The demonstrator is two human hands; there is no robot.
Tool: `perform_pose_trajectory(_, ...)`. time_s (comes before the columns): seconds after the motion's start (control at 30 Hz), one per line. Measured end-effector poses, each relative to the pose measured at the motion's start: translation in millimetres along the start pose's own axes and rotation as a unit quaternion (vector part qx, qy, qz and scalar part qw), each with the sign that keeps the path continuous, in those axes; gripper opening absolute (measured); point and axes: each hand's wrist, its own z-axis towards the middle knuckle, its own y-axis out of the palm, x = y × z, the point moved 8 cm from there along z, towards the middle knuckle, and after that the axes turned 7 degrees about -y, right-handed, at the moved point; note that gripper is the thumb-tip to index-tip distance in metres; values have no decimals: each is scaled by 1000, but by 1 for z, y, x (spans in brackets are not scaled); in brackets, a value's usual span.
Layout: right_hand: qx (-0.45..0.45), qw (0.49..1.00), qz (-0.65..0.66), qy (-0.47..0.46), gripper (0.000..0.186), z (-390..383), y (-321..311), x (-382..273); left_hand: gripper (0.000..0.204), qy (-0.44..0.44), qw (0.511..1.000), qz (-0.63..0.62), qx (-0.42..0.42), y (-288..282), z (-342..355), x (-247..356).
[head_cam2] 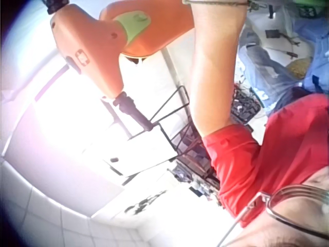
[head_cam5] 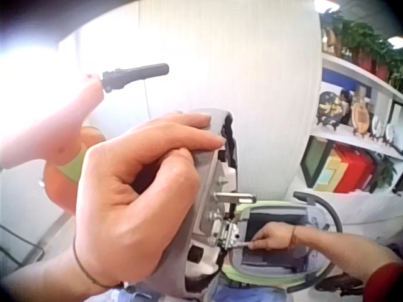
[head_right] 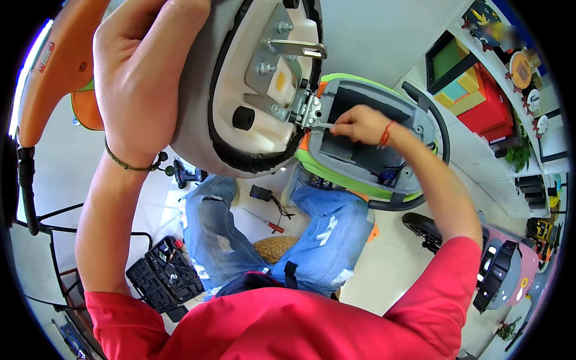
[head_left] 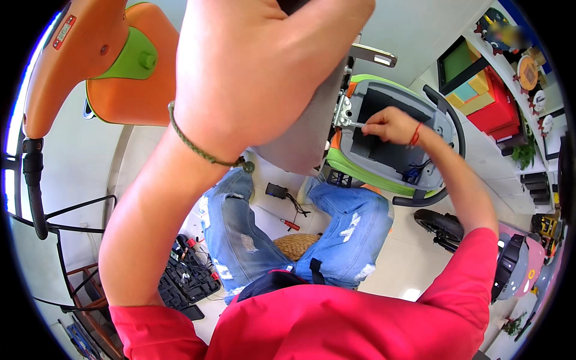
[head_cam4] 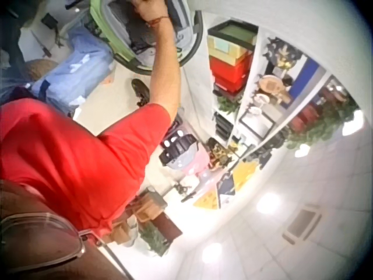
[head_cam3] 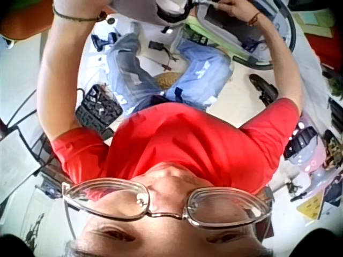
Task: The person works on the seat assembly of an electric scooter by loosening and tightening bolts on the seat hinge with a wrench and by hand, and retrieving a wrench from a tool pouch.
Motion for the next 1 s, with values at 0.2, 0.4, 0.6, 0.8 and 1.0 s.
perform_pose_trajectory(0.2,-65,955,-284,-51,41,52,-60,-27,26,56,994,-85,-44,7,6,-15)
perform_pose_trajectory(0.4,-56,870,-473,-127,39,48,-57,-74,27,133,984,-104,-54,6,7,-21)
perform_pose_trajectory(0.6,185,840,-479,-176,32,-25,-5,-116,28,100,993,-55,-39,-2,1,-18)
perform_pose_trajectory(0.8,258,962,85,7,30,-54,66,-11,28,48,994,-84,-59,-3,0,0)
perform_pose_trajectory(1.0,262,873,406,63,25,-32,107,7,28,61,994,-69,-64,-5,-1,-4)
